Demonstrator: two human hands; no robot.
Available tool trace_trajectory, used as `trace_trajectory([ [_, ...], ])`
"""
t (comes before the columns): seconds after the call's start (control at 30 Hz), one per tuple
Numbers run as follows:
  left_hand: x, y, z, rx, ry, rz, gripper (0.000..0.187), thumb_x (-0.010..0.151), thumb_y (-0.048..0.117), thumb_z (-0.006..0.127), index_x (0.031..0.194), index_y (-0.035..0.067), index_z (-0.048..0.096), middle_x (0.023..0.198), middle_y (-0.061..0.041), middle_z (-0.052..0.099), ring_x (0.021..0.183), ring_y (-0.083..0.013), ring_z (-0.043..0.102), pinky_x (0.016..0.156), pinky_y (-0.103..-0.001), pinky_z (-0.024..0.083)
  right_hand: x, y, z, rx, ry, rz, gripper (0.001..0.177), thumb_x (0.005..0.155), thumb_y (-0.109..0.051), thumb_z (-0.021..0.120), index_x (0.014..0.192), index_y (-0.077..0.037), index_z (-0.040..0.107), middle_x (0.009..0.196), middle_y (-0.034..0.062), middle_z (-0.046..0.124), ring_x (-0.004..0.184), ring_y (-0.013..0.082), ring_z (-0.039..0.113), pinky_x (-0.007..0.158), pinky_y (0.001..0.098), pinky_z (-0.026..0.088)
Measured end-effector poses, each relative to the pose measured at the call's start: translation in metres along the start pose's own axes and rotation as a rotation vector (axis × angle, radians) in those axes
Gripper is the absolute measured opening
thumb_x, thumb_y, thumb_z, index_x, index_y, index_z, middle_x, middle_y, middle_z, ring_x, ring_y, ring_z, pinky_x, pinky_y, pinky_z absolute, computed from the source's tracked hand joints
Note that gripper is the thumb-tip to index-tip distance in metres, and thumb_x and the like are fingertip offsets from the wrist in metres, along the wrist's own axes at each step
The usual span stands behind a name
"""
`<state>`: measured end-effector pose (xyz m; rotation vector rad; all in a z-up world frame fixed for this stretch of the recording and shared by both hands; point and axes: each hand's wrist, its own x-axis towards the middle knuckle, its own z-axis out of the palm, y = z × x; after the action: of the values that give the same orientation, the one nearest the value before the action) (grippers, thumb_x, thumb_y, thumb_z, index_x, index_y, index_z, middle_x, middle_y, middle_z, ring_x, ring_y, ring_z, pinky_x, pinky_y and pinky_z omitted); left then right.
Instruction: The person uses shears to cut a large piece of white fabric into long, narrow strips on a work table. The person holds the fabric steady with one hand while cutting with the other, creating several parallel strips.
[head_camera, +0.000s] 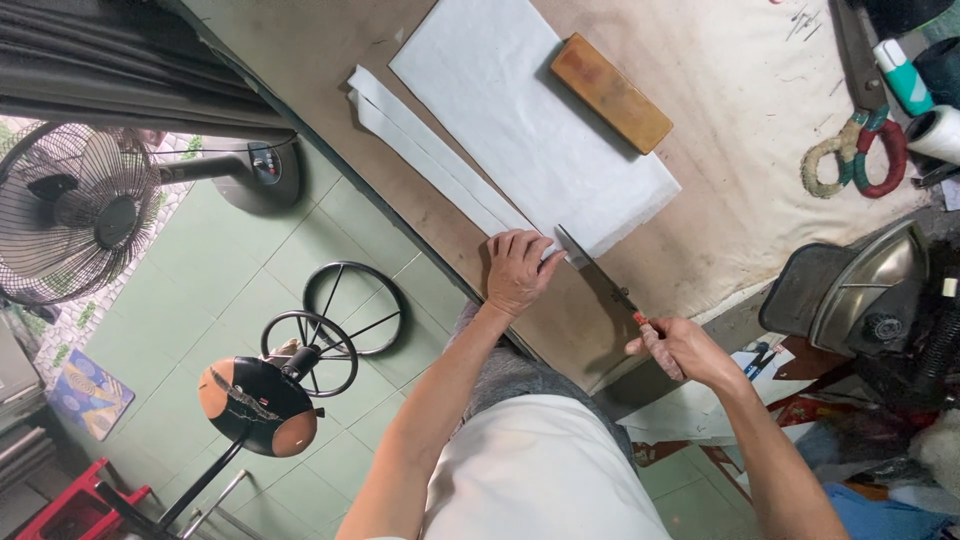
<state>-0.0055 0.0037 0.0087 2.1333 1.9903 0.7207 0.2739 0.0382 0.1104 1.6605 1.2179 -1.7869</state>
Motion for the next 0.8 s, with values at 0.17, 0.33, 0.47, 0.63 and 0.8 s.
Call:
trace_trajectory([
  [0.17, 0.003, 0.001, -0.006, -0.009, 0.001, 0.003, 0.026, 0.097, 0.041, 0.064, 0.109, 0.019, 0.055, 0.100, 0.001, 0.040, 0.099, -0.0188, 0.044, 0.089, -0.037, 0.037, 0.016, 0.017, 0.004, 0.040, 0.017, -0.011, 0.035, 0.095, -0.021, 0.055, 0.097, 0.007, 0.077, 0.080, 0.0152, 0.076, 0.069, 0.0235, 0.064, 0.063, 0.0351, 0.049],
  [0.33, -0.003, -0.002, 0.004, 0.019, -0.013, -0.010, 0.028, 0.093, 0.044, 0.067, 0.107, 0.022, 0.055, 0.099, 0.002, 0.042, 0.100, -0.0179, 0.046, 0.090, -0.038, 0.039, 0.008, 0.006, -0.002, 0.001, 0.005, -0.022, 0.035, 0.095, -0.022, 0.056, 0.095, 0.006, 0.077, 0.076, 0.0167, 0.076, 0.066, 0.0242, 0.064, 0.060, 0.0360, 0.048],
  [0.47, -0.001, -0.001, 0.001, 0.001, -0.046, -0.027, 0.028, 0.094, 0.045, 0.065, 0.106, 0.022, 0.055, 0.099, 0.004, 0.041, 0.101, -0.0169, 0.045, 0.091, -0.036, 0.038, 0.000, -0.013, -0.005, 0.073, -0.036, -0.026, 0.033, 0.095, -0.020, 0.058, 0.094, 0.008, 0.076, 0.070, 0.0140, 0.075, 0.052, 0.0217, 0.061, 0.055, 0.0338, 0.047],
  [0.63, -0.002, -0.002, 0.002, -0.002, -0.039, -0.033, 0.028, 0.094, 0.045, 0.065, 0.107, 0.022, 0.055, 0.100, 0.003, 0.042, 0.101, -0.0176, 0.046, 0.090, -0.038, 0.039, 0.022, -0.004, -0.002, 0.073, -0.045, -0.074, 0.034, 0.095, -0.021, 0.056, 0.090, 0.008, 0.075, 0.063, 0.0161, 0.069, 0.051, 0.0237, 0.061, 0.053, 0.0342, 0.047],
  [0.8, 0.000, -0.002, -0.002, 0.005, -0.049, -0.020, 0.027, 0.096, 0.044, 0.063, 0.107, 0.021, 0.055, 0.100, 0.003, 0.040, 0.101, -0.0180, 0.044, 0.090, -0.038, 0.039, 0.025, -0.005, 0.003, 0.193, -0.057, -0.085, 0.031, 0.095, -0.016, 0.054, 0.089, 0.009, 0.072, 0.052, 0.0112, 0.059, 0.037, 0.0162, 0.052, 0.040, 0.0271, 0.040],
])
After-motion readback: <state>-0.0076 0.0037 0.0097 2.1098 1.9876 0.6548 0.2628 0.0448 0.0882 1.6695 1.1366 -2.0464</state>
